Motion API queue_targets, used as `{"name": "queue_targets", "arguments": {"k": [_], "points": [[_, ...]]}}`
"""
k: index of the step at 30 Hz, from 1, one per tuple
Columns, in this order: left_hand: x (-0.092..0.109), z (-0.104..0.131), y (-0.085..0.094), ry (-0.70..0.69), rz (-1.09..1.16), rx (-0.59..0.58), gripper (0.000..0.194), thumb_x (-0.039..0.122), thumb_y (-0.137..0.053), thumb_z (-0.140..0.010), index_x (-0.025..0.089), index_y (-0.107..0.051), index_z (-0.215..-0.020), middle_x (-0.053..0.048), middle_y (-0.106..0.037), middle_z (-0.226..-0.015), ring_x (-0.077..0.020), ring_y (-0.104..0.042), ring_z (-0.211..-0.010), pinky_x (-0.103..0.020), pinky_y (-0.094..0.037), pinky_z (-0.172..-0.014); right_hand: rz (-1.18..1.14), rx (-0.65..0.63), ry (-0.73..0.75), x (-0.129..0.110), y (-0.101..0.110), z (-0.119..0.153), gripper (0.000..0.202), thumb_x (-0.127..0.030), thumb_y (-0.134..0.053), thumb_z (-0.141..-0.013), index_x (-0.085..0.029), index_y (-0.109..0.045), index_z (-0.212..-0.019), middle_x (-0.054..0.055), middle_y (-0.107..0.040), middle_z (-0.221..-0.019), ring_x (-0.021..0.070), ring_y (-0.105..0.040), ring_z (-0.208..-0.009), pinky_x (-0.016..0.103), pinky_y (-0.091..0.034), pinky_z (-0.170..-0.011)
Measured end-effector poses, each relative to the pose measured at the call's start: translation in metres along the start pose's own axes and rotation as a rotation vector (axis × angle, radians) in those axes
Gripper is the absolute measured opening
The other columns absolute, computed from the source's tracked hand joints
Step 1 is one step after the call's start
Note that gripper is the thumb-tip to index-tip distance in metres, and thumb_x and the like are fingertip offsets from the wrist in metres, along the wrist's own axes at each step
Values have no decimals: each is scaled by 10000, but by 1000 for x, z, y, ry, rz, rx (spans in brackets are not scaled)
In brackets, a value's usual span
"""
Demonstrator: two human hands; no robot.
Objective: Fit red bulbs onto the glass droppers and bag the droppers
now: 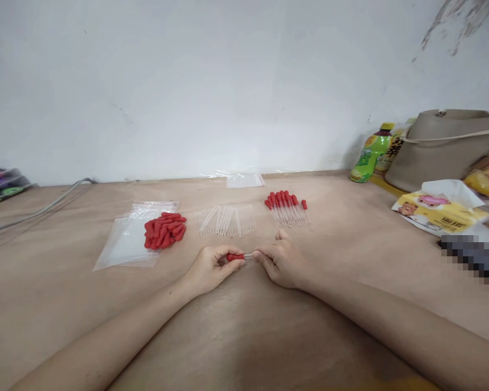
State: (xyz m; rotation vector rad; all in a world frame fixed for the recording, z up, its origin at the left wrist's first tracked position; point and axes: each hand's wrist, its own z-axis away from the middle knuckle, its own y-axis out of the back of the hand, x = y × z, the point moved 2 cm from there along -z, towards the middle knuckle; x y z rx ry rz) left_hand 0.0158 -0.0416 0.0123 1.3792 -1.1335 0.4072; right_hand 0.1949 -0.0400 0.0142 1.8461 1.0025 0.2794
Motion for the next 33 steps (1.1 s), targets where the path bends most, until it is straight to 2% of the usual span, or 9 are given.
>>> {"name": "queue_targets", "arguments": {"k": [5,8,12,14,16,19,21,27,33], "points": [[-2,-1,1,-40,18,10,215,307,-586,-748,142,-645,-872,-54,-674,-788,-148,-616,-657,-257,-500,-619,6,-42,18,2,5,-3,338,-249,-333,-898,-164,-533,-639,-11,-596,-594,83,-421,-503,279,-212,-641],[-4,-2,2,-57,19,20,206,308,-594,-743,150,-649,-864,-61,-669,-825,-156,-614,-699,-265,-495,-653,85,-75,88,-1,12,-4,299,-278,-376,-885,-167,-567,-684,14,-609,-665,107,-472,-605,288,-214,-657],[-6,-3,5,-13,39,-3,319,313,-608,-727,156,-599,-1004,-47,-638,-796,-136,-581,-648,-254,-478,-605,184,-100,134,-6,23,1,233,-279,-442,-841,-176,-601,-705,37,-615,-726,136,-495,-680,302,-219,-663],[-6,-5,7,-2,50,15,409,305,-613,-720,155,-532,-1091,-24,-596,-774,-111,-544,-612,-236,-460,-575,191,-69,49,-2,28,2,222,-262,-468,-817,-172,-592,-656,29,-614,-682,130,-494,-642,302,-229,-658],[-5,-6,9,1,47,24,431,300,-610,-721,155,-497,-1111,-4,-556,-751,-91,-509,-585,-219,-441,-553,165,-17,-123,9,32,-1,254,-272,-474,-807,-173,-571,-594,11,-593,-595,117,-481,-568,292,-243,-634],[-4,-6,9,-6,8,-23,366,299,-588,-737,160,-518,-1068,8,-527,-721,-82,-478,-565,-207,-417,-527,119,58,-422,34,37,-13,352,-345,-460,-802,-177,-509,-497,-13,-522,-470,106,-431,-461,270,-251,-563],[-3,-6,9,-14,-24,-44,320,301,-576,-744,162,-539,-1030,9,-522,-709,-83,-466,-561,-207,-405,-515,144,110,-554,50,37,-26,379,-368,-461,-790,-178,-469,-462,-13,-505,-451,110,-424,-448,270,-260,-558],[-3,-6,8,-22,-53,-56,288,308,-561,-754,159,-544,-999,2,-524,-723,-93,-472,-587,-212,-403,-521,326,26,-667,72,17,-63,350,-347,-406,-797,-167,-552,-534,62,-581,-574,178,-518,-595,344,-288,-678],[-4,-5,8,-17,-73,-63,264,306,-556,-758,167,-548,-982,5,-521,-727,-93,-470,-590,-213,-407,-527,455,-83,-753,78,-4,-71,265,-272,-408,-774,-136,-611,-672,118,-626,-703,223,-549,-703,405,-240,-767]]}}
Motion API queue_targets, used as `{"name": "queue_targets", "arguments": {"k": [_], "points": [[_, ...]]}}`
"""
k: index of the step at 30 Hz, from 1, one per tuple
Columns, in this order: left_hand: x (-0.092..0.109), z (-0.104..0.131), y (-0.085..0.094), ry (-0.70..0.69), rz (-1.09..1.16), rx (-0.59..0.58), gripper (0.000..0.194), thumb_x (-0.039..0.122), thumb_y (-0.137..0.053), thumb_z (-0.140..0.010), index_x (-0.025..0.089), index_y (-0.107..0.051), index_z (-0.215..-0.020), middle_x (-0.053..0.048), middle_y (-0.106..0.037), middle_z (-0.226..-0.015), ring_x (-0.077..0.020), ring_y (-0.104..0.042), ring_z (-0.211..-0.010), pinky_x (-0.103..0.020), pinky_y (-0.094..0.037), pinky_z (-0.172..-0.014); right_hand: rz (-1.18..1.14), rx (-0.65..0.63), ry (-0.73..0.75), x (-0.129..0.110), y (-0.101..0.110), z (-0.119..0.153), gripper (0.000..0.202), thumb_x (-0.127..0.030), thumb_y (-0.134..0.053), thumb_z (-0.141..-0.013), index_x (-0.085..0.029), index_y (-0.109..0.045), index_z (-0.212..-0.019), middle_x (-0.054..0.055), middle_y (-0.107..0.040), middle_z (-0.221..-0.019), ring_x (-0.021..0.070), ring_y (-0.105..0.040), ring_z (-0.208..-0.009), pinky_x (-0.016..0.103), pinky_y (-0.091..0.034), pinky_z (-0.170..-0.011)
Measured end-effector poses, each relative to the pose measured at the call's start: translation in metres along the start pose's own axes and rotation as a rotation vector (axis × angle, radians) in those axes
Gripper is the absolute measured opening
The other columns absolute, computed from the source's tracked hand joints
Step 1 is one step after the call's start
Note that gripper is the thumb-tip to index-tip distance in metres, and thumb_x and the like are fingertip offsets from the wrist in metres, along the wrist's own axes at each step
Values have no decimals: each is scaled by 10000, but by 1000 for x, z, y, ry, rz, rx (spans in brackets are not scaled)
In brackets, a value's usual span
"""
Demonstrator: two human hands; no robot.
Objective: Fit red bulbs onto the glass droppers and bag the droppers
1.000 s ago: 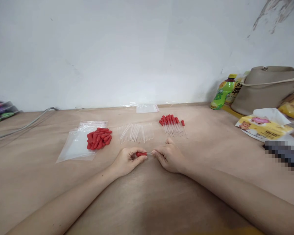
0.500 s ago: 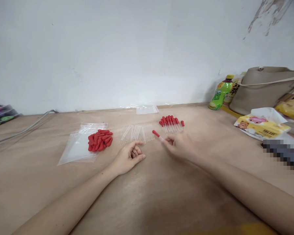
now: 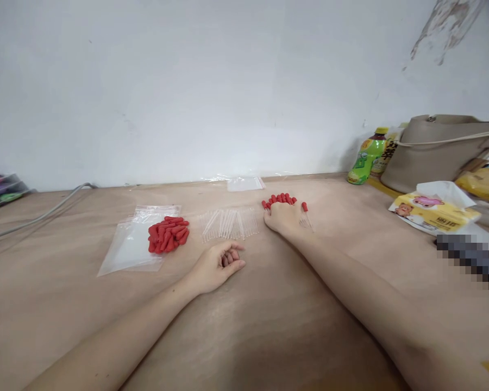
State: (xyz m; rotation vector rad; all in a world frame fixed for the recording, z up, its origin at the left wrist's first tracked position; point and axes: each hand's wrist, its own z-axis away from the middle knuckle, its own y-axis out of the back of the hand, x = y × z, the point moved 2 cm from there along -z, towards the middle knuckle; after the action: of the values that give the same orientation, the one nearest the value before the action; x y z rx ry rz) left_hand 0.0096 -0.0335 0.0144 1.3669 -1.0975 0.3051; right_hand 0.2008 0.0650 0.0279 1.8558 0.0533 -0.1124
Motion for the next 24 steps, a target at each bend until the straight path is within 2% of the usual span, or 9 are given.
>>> {"name": "queue_targets", "arguments": {"k": [6,12,17,24], "points": [[0,0,0,2,-39,4,219,301,-559,-754,172,-572,-931,7,-523,-707,-96,-475,-587,-210,-404,-520,18,28,41,0,1,5,362,-363,-368,-810,-145,-615,-660,109,-625,-676,228,-547,-687,421,-221,-776],[4,-1,1,-18,-89,-6,179,281,-548,-762,163,-587,-892,-4,-539,-714,-99,-479,-595,-211,-404,-526,-57,43,101,-13,4,13,379,-391,-341,-824,-163,-628,-728,94,-642,-693,209,-555,-670,402,-230,-775],[2,0,0,-45,-100,-3,170,282,-540,-771,165,-587,-885,-3,-536,-710,-98,-474,-591,-210,-401,-523,-45,-11,69,-22,0,11,313,-326,-391,-782,-140,-637,-724,115,-650,-717,212,-568,-680,400,-228,-769],[1,0,0,-29,-103,-15,182,289,-539,-773,161,-587,-893,-12,-545,-728,-111,-492,-627,-223,-410,-548,-26,-51,22,-16,1,7,277,-273,-413,-764,-130,-645,-713,137,-648,-740,224,-554,-702,398,-216,-763]]}}
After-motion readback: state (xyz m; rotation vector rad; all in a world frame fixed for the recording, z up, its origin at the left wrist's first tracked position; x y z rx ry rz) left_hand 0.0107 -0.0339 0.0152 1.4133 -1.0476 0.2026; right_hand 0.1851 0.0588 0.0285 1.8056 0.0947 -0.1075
